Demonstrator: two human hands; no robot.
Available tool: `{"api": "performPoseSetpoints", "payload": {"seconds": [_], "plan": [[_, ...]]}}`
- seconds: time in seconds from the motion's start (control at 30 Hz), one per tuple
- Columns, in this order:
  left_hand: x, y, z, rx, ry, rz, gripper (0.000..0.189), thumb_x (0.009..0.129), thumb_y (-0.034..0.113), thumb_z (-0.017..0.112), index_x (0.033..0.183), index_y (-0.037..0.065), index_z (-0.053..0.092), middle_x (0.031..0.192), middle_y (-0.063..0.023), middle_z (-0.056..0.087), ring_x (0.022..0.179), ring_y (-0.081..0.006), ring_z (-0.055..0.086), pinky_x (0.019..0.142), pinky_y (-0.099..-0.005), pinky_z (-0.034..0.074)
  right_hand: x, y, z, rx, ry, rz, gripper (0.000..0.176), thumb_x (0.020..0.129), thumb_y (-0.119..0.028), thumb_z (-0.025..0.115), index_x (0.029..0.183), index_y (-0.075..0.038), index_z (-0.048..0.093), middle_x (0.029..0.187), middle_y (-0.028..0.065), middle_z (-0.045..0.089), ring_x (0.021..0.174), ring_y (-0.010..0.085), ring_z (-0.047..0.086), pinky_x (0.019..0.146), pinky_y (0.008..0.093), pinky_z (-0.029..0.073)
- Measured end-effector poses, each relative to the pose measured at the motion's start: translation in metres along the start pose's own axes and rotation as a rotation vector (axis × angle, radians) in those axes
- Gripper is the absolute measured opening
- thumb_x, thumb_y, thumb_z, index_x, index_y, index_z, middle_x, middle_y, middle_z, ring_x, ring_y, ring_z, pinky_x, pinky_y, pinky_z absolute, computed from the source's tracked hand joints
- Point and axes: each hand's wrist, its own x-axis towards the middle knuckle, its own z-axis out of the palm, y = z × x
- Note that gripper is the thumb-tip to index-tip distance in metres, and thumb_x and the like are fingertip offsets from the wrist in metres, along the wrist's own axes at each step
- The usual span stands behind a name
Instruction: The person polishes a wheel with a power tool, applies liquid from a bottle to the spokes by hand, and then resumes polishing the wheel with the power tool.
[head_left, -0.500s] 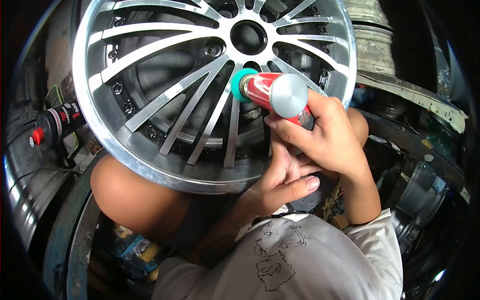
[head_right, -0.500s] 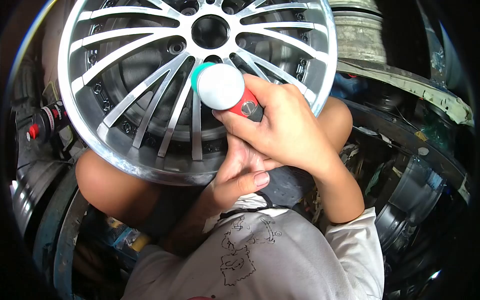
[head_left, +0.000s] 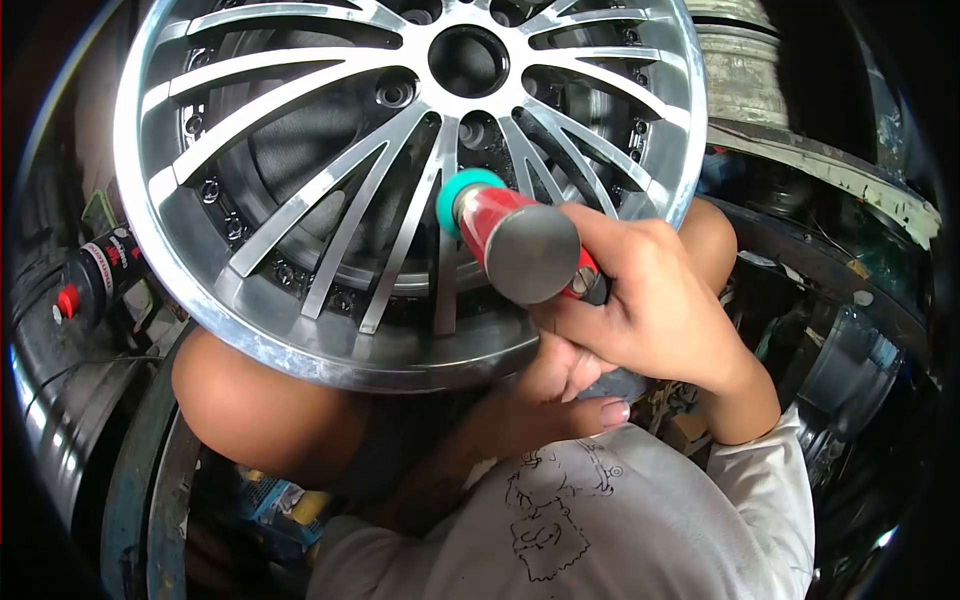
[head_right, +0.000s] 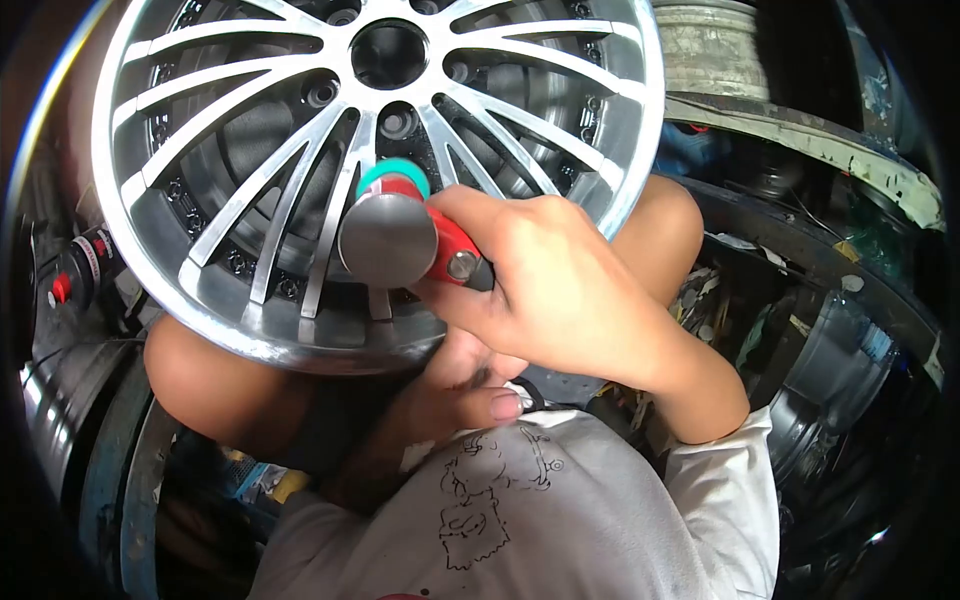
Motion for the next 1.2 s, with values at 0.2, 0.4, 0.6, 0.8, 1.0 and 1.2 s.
{"api": "performPoseSetpoints", "payload": {"seconds": [0.2, 0.4, 0.6, 0.8, 1.0, 1.2], "plan": [[0.012, 0.0, -0.002, -0.022, 0.042, 0.189, 0.109, 0.086, 0.014, 0.065, 0.161, 0.005, -0.015, 0.164, -0.0195, 0.02, 0.157, -0.0277, 0.02, 0.127, -0.0466, 0.017, 0.008, 0.001, 0.002, -0.045, 0.083, -0.16, 0.024, 0.085, -0.016, 0.074, 0.099, 0.002, 0.067, 0.071, 0.0203, 0.069, 0.067, 0.0386, 0.072, 0.06, 0.0403, 0.056], [0.024, 0.012, 0.004, -0.067, 0.192, 0.356, 0.1, 0.087, 0.023, 0.061, 0.163, 0.002, 0.0, 0.159, -0.0196, 0.037, 0.15, -0.031, 0.04, 0.122, -0.051, 0.032, 0.019, 0.005, 0.008, 0.088, 0.213, -0.087, 0.021, 0.086, -0.018, 0.076, 0.093, 0.0, 0.068, 0.071, 0.0194, 0.068, 0.066, 0.0363, 0.072, 0.057, 0.0386, 0.054], [-0.009, 0.013, -0.009, 0.014, -0.047, -0.301, 0.112, 0.092, 0.032, 0.07, 0.162, 0.0, -0.012, 0.167, -0.0187, 0.017, 0.159, -0.0263, 0.013, 0.125, -0.0422, 0.026, -0.015, 0.007, 0.01, -0.088, -0.053, -0.114, 0.036, 0.081, -0.013, 0.075, 0.113, 0.002, 0.067, 0.083, 0.0197, 0.07, 0.076, 0.0376, 0.072, 0.069, 0.0389, 0.058], [0.002, 0.001, 0.004, -0.024, 0.129, -0.027, 0.104, 0.088, 0.029, 0.071, 0.162, -0.002, 0.005, 0.159, -0.0136, 0.032, 0.147, -0.02, 0.031, 0.119, -0.039, 0.029, -0.007, 0.008, 0.006, -0.065, 0.029, -0.138, 0.036, 0.082, -0.014, 0.073, 0.113, 0.004, 0.065, 0.081, 0.0211, 0.07, 0.07, 0.039, 0.071, 0.065, 0.0421, 0.058], [0.012, 0.009, 0.003, 0.079, 0.2, 0.123, 0.103, 0.084, 0.019, 0.066, 0.164, 0.0, 0.004, 0.157, -0.011, 0.034, 0.144, -0.0181, 0.037, 0.12, -0.0378, 0.027, 0.005, 0.007, 0.005, -0.024, 0.111, -0.131, 0.032, 0.076, -0.007, 0.076, 0.106, 0.001, 0.068, 0.079, 0.0151, 0.069, 0.071, 0.0325, 0.072, 0.065, 0.035, 0.055], [0.009, -0.001, 0.002, -0.062, 0.084, 0.089, 0.109, 0.088, 0.012, 0.064, 0.163, 0.007, -0.015, 0.169, -0.0145, 0.012, 0.158, -0.0262, 0.015, 0.127, -0.0453, 0.017, 0.002, 0.006, 0.001, 0.0, 0.076, -0.076, 0.035, 0.076, -0.008, 0.076, 0.109, 0.001, 0.069, 0.079, 0.017, 0.07, 0.073, 0.0343, 0.073, 0.066, 0.0351, 0.055]]}}
